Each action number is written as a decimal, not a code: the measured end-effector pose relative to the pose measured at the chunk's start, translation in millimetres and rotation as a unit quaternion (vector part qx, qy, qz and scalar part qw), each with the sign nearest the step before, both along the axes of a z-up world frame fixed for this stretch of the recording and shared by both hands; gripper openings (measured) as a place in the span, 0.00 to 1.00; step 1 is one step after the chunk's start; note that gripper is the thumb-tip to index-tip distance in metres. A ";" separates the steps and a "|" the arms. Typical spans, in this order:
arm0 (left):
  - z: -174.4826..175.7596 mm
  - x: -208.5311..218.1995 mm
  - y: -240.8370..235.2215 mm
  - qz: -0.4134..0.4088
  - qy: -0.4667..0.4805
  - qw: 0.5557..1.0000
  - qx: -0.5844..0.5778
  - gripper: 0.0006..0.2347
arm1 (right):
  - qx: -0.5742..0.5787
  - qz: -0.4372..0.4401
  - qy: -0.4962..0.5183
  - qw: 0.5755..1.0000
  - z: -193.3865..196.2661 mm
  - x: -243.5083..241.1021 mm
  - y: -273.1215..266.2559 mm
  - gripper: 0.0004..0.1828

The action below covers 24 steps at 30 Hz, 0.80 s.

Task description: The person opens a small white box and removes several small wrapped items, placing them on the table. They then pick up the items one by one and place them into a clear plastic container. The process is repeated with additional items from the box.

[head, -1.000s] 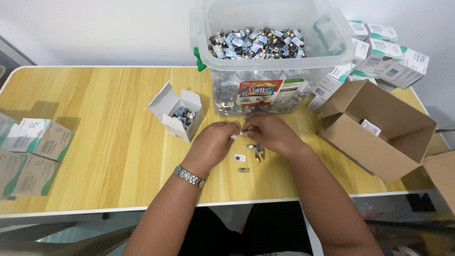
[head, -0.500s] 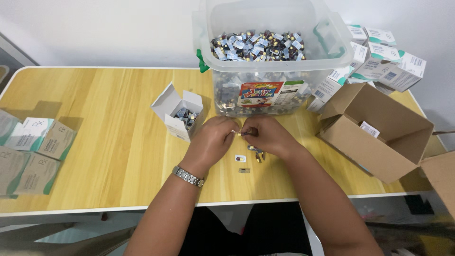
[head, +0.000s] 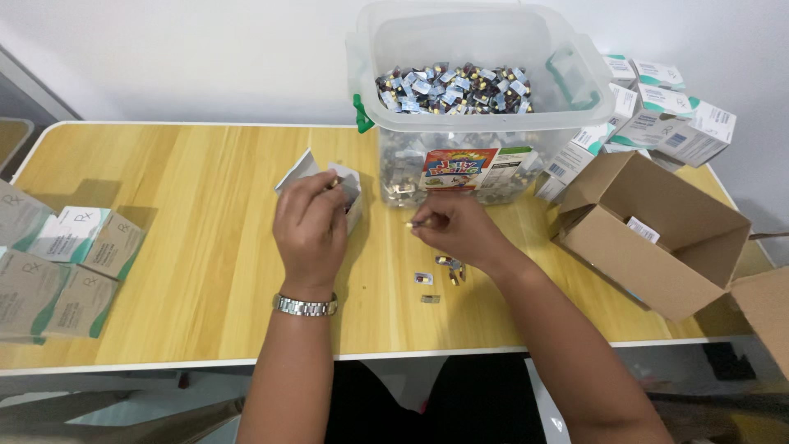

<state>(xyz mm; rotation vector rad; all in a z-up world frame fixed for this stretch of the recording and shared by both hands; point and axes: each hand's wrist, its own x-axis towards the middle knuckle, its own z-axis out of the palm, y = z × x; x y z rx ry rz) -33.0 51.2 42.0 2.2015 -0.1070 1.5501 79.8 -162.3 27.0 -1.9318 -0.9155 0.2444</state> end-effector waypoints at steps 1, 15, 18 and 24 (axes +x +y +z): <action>-0.1 -0.5 3.1 -0.001 0.007 1.000 -0.010 0.06 | 0.005 0.002 -0.051 0.999 6.6 -2.2 7.2 0.06; -2.1 1.4 19.6 -0.003 0.065 0.993 -0.097 0.04 | -0.025 -0.025 -0.312 0.950 37.6 -23.6 115.5 0.13; -2.4 -0.1 15.6 -0.017 0.051 0.995 -0.086 0.05 | 0.050 0.025 -0.156 0.986 34.4 -6.2 94.6 0.10; 1.1 0.2 -10.8 -0.173 0.096 0.980 -0.019 0.05 | -0.172 0.082 -0.122 0.974 45.5 18.7 -9.3 0.11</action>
